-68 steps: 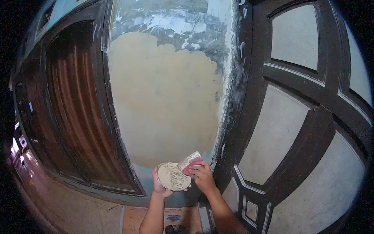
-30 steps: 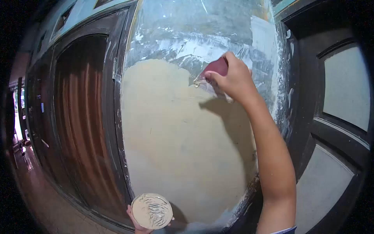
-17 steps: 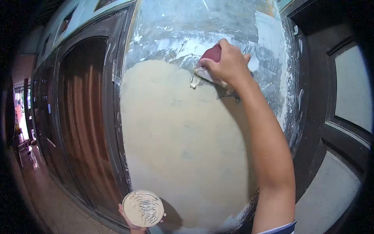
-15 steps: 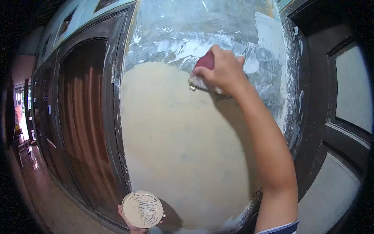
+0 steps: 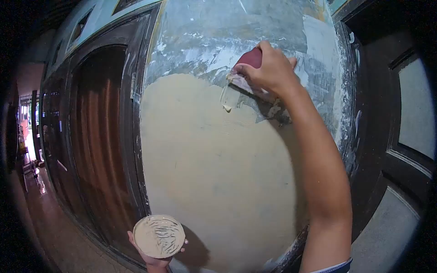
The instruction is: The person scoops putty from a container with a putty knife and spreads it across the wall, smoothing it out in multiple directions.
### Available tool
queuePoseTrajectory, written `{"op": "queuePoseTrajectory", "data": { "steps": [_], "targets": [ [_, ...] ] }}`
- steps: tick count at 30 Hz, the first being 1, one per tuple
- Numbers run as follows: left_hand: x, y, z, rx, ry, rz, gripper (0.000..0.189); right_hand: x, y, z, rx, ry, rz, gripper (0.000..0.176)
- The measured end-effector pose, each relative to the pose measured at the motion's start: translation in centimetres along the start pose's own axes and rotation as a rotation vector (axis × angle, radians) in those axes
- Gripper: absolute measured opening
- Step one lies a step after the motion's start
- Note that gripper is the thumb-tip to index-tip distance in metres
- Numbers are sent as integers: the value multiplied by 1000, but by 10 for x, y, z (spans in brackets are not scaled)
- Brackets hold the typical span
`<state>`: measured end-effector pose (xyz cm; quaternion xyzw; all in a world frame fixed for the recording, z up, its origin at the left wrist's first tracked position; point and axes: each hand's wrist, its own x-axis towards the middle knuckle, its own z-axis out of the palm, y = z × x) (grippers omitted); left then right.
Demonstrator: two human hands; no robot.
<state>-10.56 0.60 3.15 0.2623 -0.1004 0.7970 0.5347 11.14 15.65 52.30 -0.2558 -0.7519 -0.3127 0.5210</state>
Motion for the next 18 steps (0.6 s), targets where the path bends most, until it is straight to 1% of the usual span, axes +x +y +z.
{"op": "queuePoseTrajectory", "data": {
  "steps": [1,2,3,6,8,9,11,12,13,15,16,17,18],
  "targets": [
    [5,2,10,-18,2,-4,111,1,-1,-2,51,-44,4,62],
    [10,3,19,-36,3,-7,112,-6,3,14,50,14,-113,62],
    [14,4,26,-55,1,-8,114,-15,-7,12,-17,-50,-153,65],
    [19,6,29,-66,-14,-19,116,-10,1,17,-66,-25,-126,65],
    [19,3,33,-82,0,0,115,6,5,5,-6,55,0,62],
    [19,1,35,-98,13,21,114,3,3,6,-5,55,0,62],
    [19,0,36,-117,28,42,114,-14,-3,14,4,26,-184,61],
    [18,-2,39,-119,29,44,114,-21,-6,18,-58,-13,-244,62],
    [22,0,42,-120,35,47,113,-17,-5,19,-54,-15,-248,62],
    [22,-5,49,-119,52,45,113,-3,5,15,-68,80,-82,63],
    [23,-6,51,-119,52,45,113,7,9,7,-50,64,-28,63],
    [23,-4,50,-117,50,46,113,8,8,7,-48,68,-31,63],
    [20,-1,48,-113,46,48,113,5,4,5,-24,26,-53,63]
  ]
}}
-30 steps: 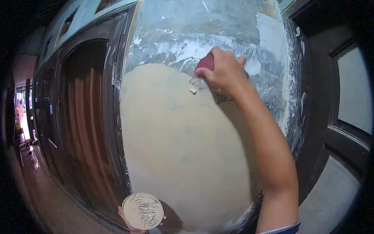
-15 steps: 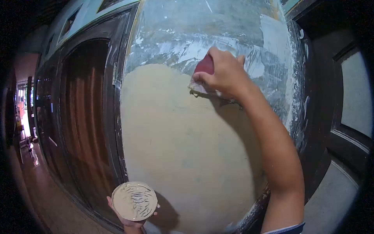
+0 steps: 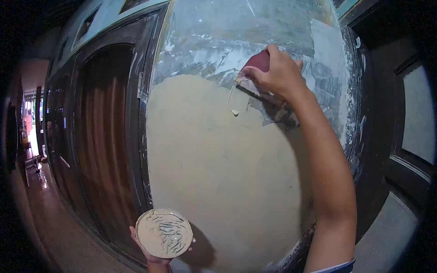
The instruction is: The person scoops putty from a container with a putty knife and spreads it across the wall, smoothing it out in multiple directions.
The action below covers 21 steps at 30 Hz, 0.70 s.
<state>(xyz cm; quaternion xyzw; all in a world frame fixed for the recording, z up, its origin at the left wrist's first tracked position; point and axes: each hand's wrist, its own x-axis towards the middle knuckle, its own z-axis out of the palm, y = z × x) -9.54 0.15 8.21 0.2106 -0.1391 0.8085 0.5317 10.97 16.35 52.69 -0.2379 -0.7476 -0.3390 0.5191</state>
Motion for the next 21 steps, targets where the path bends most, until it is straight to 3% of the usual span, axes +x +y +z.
{"op": "queuePoseTrajectory", "data": {
  "steps": [3,8,9,12,16,20,21],
  "targets": [
    [1,4,-1,2,-7,3,112,-22,-15,11,-15,-75,-166,65],
    [2,1,3,10,6,-5,112,2,-6,4,-35,36,65,64],
    [-2,5,1,12,10,-7,112,-1,-8,8,-34,35,66,64],
    [-5,8,-4,12,8,-10,111,-20,-14,24,-91,-22,-175,66],
    [-5,11,-5,18,31,-14,111,4,-1,10,-35,115,38,65],
    [-9,10,-11,7,46,-36,110,-17,-22,21,8,-48,-96,65],
    [-8,11,-10,7,47,-39,110,-19,-23,30,-60,11,-132,63]
  ]
}}
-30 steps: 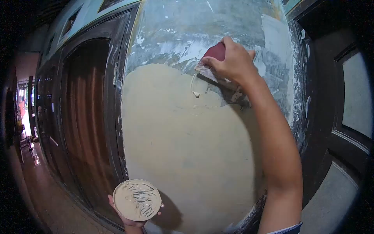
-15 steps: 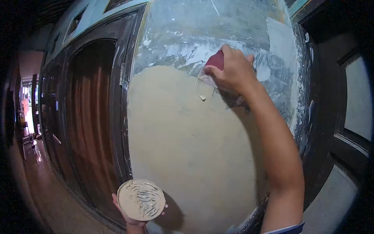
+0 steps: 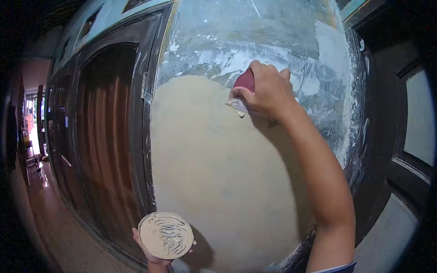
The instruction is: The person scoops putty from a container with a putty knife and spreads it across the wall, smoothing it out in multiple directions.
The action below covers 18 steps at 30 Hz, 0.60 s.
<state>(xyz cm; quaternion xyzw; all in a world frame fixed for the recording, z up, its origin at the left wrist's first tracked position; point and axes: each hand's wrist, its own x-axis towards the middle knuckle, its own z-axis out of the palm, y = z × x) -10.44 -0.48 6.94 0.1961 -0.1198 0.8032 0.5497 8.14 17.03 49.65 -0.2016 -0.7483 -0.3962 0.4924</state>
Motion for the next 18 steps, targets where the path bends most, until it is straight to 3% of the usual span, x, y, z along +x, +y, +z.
{"op": "queuePoseTrajectory", "data": {
  "steps": [4,6,8,10,11,12,13,15,16,18],
  "targets": [
    [3,-3,4,9,15,-19,110,19,17,-11,69,93,220,60],
    [2,-1,-6,104,10,6,111,10,13,-10,134,-2,159,61],
    [4,0,-13,169,8,26,112,-7,3,-2,28,-26,-32,63],
    [4,2,-9,25,-6,-8,112,1,13,4,-62,121,54,62],
    [4,4,-19,242,-20,19,111,9,20,-3,-29,128,121,62],
    [4,3,-13,244,-17,18,111,15,25,-11,2,141,183,61],
    [2,0,-5,89,-23,-12,111,14,21,-13,3,142,184,61],
    [0,0,1,-84,5,-41,110,2,10,-14,147,13,57,61],
    [1,0,-1,-87,3,-38,110,-8,7,-4,47,60,-72,61],
    [3,0,-8,-53,1,5,110,-15,3,0,-37,14,-119,60]
  ]
}}
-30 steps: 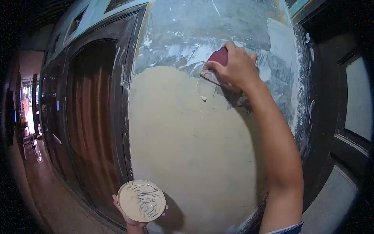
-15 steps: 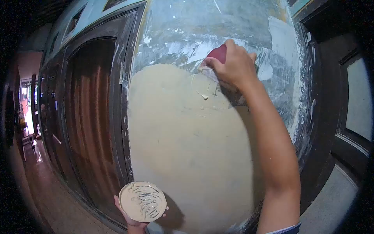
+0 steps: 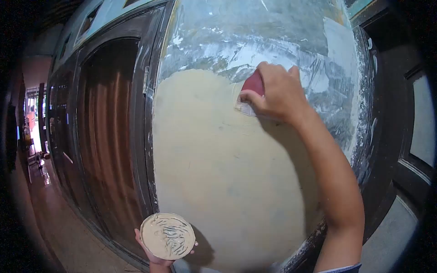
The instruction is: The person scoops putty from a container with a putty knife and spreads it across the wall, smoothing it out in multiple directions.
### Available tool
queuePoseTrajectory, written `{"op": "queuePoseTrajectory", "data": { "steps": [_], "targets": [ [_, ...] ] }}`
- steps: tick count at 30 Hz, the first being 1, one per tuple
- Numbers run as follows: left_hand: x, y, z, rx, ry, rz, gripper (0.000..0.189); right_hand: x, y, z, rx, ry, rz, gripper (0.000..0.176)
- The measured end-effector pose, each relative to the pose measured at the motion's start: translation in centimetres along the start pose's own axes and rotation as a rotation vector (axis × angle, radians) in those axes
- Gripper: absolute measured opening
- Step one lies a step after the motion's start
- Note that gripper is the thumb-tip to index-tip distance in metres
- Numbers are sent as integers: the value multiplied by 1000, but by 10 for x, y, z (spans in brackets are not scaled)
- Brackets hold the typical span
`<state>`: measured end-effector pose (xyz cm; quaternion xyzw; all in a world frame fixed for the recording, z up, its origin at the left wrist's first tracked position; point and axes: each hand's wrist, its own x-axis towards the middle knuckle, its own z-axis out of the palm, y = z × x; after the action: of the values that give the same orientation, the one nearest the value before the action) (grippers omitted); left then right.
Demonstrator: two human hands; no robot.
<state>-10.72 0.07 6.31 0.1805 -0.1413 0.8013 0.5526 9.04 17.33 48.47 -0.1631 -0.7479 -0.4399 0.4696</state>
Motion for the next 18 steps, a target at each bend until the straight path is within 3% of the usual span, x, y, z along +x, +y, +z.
{"op": "queuePoseTrajectory", "data": {
  "steps": [1,4,5,8,11,12,14,16,18],
  "targets": [
    [1,4,-8,210,26,25,109,3,8,2,-57,83,48,60],
    [0,3,-10,53,37,31,109,15,21,-7,-11,196,162,60],
    [0,4,-10,56,34,32,109,12,17,-11,95,95,171,60],
    [2,4,-9,98,19,8,108,-3,3,3,-22,68,-44,61],
    [0,2,1,31,34,-9,109,16,27,-5,-59,142,224,62],
    [1,1,3,-5,36,-14,109,17,25,-10,-61,144,224,62],
    [1,3,-4,39,80,32,108,19,18,-15,242,87,271,62],
    [2,2,-4,41,34,5,108,7,5,4,81,106,14,60],
    [3,2,-8,160,16,-2,108,13,1,11,22,54,35,61]
  ]
}}
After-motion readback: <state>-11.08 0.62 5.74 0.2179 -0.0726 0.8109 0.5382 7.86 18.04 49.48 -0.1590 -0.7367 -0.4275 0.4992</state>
